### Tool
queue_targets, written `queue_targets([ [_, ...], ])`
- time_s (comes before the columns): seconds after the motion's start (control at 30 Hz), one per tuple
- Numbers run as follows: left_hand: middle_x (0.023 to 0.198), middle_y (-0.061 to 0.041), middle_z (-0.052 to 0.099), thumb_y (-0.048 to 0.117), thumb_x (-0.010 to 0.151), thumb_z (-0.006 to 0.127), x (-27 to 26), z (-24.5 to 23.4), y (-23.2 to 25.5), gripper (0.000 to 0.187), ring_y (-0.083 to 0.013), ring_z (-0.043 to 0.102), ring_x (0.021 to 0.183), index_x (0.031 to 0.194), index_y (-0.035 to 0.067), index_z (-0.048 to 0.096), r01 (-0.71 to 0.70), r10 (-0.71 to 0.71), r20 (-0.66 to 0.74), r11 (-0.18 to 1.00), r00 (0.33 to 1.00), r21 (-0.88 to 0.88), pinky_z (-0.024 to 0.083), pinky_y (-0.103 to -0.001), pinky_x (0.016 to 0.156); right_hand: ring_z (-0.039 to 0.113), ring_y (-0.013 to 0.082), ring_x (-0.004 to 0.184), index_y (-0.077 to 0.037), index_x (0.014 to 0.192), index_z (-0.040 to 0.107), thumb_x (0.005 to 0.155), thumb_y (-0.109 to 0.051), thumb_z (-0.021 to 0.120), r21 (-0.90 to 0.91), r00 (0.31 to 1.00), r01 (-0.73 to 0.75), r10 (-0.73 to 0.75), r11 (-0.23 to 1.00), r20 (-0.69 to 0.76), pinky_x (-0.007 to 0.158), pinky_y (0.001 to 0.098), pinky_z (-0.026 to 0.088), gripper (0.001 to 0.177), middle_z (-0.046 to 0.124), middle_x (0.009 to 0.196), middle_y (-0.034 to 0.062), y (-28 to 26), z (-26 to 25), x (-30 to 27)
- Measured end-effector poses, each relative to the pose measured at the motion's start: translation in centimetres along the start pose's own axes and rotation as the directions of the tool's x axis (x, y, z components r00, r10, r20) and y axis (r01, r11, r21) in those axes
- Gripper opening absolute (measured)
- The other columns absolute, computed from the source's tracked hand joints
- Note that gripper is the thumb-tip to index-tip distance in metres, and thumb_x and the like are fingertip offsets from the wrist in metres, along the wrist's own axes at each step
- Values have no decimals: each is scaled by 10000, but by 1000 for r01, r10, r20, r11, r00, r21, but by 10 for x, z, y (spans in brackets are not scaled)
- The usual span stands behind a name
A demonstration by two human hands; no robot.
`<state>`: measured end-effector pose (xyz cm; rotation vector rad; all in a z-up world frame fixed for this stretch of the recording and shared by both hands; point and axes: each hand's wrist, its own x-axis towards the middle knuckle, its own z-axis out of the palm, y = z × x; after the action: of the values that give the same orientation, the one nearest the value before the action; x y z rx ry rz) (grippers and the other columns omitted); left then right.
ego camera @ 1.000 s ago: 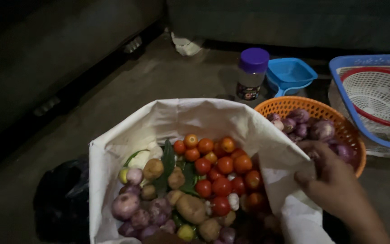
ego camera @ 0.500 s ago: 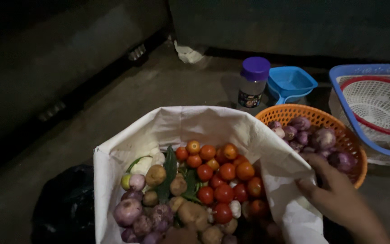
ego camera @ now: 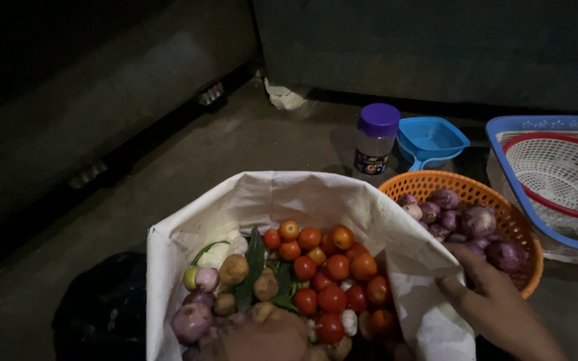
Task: The person sorts red onions from a white sack containing mixed vegetables, including tomatoes and potatoes. They peel the dry outer layers of the onions by hand and place the cleaned onions into an orange basket.
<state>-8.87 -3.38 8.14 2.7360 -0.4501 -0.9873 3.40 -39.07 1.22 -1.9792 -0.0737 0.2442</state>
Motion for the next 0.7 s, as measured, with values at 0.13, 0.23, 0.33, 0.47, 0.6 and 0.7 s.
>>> queue_targets([
  [0.13, 1027, -19, 739, 155, 854, 747, -1, -8, -17, 133, -149, 698, 1034, 971, 99, 779, -59, 45, -101, 988, 994, -144, 528, -287, 952, 693, 210, 1024, -101, 1358, 611, 891, -216, 678, -34, 998, 66, -66, 997, 17, 879, 358, 548, 486, 717, 1125, 115, 5, -1, 4],
  [0.23, 1030, -15, 739, 145, 848, 751, -5, -13, -38, 125, -148, 696, 1040, 959, 98, 786, -151, 63, -249, 923, 966, -354, 527, -285, 958, 687, 215, 1066, -109, 1369, 597, 891, -219, 670, -70, 998, 58, -57, 996, 15, 912, 363, 538, 495, 704, 1155, 107, 7, 1, 5],
  [0.33, 1043, 16, 755, 160, 872, 735, 0, -22, -55, 120, -127, 709, 1035, 920, 66, 793, -171, -50, -381, 835, 923, -524, 549, -270, 955, 697, 228, 1096, -119, 1381, 587, 888, -219, 665, -50, 1000, 21, -20, 999, 11, 939, 373, 531, 509, 697, 1172, 111, 7, 0, 6],
  [0.47, 1016, -19, 784, 189, 893, 728, 14, -44, -77, 187, -140, 715, 967, 915, 23, 811, -215, -188, -499, 736, 846, -642, 565, -273, 915, 673, 235, 1157, -111, 1372, 593, 904, -210, 678, -81, 1000, -16, 17, 997, 20, 991, 379, 504, 485, 679, 1210, 120, 10, -2, 8],
  [0.6, 1060, 6, 756, 208, 868, 744, 24, -49, -90, 197, -118, 697, 952, 928, 30, 804, -218, -325, -550, 675, 770, -705, 560, -277, 881, 644, 231, 1219, -140, 1433, 620, 774, -183, 763, -543, 913, 234, -374, 807, -162, 921, 355, 579, 676, 651, 1346, 121, -8, -2, 2],
  [0.7, 986, -60, 773, 234, 910, 726, 32, -43, -101, 252, -149, 670, 872, 879, -8, 790, -302, -261, -528, 585, 808, -752, 544, -304, 836, 696, 240, 1204, -107, 1290, 677, 787, -135, 748, -59, 915, 328, -333, 943, -230, 1014, 421, 566, 509, 721, 1271, 113, -35, 16, -5],
])
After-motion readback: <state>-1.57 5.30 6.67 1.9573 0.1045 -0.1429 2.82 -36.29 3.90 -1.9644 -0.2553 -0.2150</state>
